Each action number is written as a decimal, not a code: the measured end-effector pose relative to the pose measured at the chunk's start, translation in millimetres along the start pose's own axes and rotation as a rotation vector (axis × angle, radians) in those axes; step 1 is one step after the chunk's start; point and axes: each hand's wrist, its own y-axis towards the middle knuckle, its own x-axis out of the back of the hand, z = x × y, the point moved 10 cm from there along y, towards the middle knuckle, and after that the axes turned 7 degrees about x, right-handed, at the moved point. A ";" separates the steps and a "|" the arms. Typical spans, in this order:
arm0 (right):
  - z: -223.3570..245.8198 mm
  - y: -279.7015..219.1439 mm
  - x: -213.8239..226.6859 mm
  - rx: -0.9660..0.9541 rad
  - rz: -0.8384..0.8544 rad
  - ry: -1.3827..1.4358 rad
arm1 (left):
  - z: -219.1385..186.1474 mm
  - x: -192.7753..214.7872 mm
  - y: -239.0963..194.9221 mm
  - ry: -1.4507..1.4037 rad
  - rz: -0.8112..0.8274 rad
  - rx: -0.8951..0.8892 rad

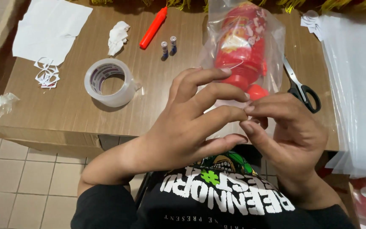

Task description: Assembling a red toy lantern by applying stickers and inserting batteries into the handle.

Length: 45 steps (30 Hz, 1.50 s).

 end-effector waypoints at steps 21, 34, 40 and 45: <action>-161.8 -90.5 100.4 -0.573 0.535 -0.255 | 148.4 -38.5 -35.0 -0.250 0.549 0.435; -142.6 -62.4 78.9 -0.070 -0.048 -0.072 | 175.6 -65.9 -28.2 -0.349 0.196 0.181; -165.7 -67.0 84.3 -0.075 -0.120 -0.040 | 200.2 -76.0 -49.0 -0.491 -0.019 0.320; -197.1 -75.3 82.1 -0.215 -0.209 0.083 | 208.4 -66.9 -46.5 -0.468 -0.225 0.554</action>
